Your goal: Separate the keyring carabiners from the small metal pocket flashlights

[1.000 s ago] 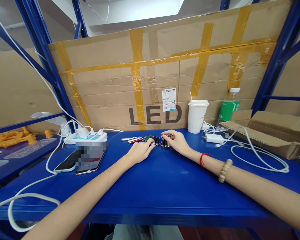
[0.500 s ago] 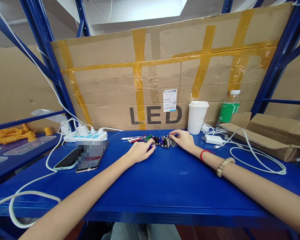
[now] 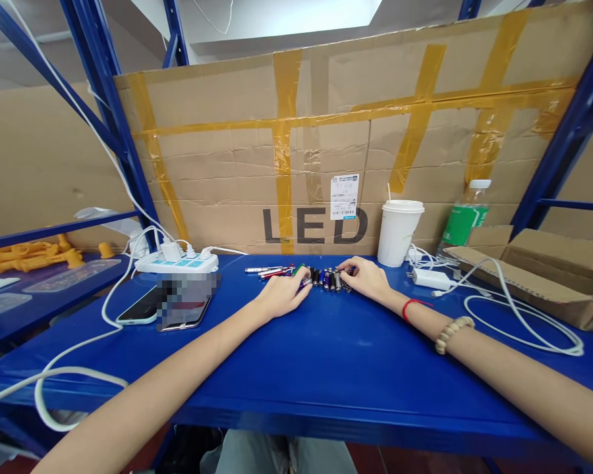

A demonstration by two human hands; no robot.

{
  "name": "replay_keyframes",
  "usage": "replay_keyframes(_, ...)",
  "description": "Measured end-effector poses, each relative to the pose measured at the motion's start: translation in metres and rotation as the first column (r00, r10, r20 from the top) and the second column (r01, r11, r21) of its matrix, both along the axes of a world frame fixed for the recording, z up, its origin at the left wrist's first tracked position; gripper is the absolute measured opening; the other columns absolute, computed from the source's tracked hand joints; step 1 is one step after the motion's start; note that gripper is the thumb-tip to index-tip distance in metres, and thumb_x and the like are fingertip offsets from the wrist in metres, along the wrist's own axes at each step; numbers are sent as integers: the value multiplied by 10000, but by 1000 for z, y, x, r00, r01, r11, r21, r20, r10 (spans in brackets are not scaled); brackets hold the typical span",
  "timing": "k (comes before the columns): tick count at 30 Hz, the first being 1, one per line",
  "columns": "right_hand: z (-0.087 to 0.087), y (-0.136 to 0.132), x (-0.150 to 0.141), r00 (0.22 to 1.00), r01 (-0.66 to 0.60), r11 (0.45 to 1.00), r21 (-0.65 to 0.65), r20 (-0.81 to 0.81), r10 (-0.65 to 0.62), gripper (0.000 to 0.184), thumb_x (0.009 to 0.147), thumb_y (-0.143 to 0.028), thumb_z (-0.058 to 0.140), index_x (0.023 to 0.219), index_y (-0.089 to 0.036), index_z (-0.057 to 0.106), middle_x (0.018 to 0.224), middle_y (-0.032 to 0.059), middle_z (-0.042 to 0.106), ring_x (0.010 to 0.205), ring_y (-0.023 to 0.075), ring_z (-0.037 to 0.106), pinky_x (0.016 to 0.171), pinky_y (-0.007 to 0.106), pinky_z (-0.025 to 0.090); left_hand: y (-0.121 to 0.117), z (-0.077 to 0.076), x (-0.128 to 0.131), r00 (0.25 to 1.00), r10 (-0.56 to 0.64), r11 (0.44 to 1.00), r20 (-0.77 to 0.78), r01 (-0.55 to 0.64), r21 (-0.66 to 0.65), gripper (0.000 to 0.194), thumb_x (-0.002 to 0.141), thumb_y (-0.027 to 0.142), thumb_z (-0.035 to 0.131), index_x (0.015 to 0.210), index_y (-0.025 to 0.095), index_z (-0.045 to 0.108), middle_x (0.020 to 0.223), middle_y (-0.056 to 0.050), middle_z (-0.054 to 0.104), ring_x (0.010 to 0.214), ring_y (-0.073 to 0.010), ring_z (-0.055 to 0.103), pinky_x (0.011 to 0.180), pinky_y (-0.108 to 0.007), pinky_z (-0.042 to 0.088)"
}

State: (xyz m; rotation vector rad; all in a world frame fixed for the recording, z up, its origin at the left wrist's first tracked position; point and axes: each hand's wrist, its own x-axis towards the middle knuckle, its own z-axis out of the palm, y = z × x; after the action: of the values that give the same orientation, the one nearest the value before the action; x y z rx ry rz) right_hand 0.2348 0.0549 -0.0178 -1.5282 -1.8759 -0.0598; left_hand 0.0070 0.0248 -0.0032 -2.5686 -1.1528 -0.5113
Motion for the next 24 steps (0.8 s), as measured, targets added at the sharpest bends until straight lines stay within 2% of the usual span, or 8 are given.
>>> replay_keyframes(4, 3, -11, -9, 997, -78, 991, 108, 1, 78, 163, 728, -286, 509, 791, -252, 656, 814, -24, 625, 599, 102, 542, 536, 226, 376, 0, -1, -1, 992, -50, 998, 115, 46, 35, 256, 910, 339, 266, 1079, 185, 381, 809, -29, 628, 677, -166, 618, 559, -235, 433)
replay_keyframes(7, 5, -22, -22, 971, -240, 963, 124, 32, 238, 162, 747, -295, 518, 827, -238, 646, 811, -13, 611, 563, 87, 526, 527, 219, 385, 1, 0, -1, 975, -149, 984, 164, 130, 120, 220, 916, 323, 266, 1013, 184, 407, 895, -45, 583, 772, -157, 595, 660, -252, 453)
replay_keyframes(11, 3, -32, -39, 874, -486, 868, 102, 83, 479, 206, 744, -329, 559, 900, -207, 614, 852, 8, 590, 545, 77, 505, 548, 220, 413, 2, 0, 0, 956, -269, 946, 119, 240, 218, 223, 913, 333, 283, 965, 172, 428, 913, -62, 539, 817, -166, 563, 708, -276, 453)
replay_keyframes(14, 0, -33, -46, 812, -583, 808, 88, 99, 575, 192, 804, -335, 502, 890, -187, 590, 874, 28, 579, 574, 84, 509, 583, 229, 425, 2, -1, 1, 937, -330, 929, 119, 299, 219, 222, 913, 334, 281, 960, 169, 421, 896, -61, 538, 818, -168, 562, 693, -275, 453)
replay_keyframes(16, -1, -33, -47, 806, -592, 801, 86, 93, 585, 195, 841, -329, 451, 876, -186, 578, 896, 36, 573, 600, 90, 518, 586, 231, 424, 3, -2, 0, 933, -325, 937, 157, 295, 187, 208, 912, 330, 288, 964, 172, 412, 897, -56, 542, 821, -165, 567, 692, -272, 450)
replay_keyframes(19, 0, -34, -46, 818, -575, 814, 82, 61, 572, 207, 863, -334, 413, 935, -196, 548, 916, 33, 567, 612, 92, 523, 589, 234, 426, 3, -2, 0, 943, -238, 971, 230, 227, 74, 191, 904, 342, 318, 976, 185, 398, 873, -32, 558, 804, -158, 579, 684, -260, 444)
replay_keyframes(24, 3, -41, -47, 805, -592, 806, 17, 58, 590, 294, 819, -410, 481, 1039, -217, 510, 990, 35, 553, 660, 101, 548, 632, 244, 451, -1, 1, -1, 956, -103, 985, 274, 137, -109, 183, 892, 356, 343, 1001, 215, 386, 838, 7, 572, 761, -144, 589, 638, -236, 424)
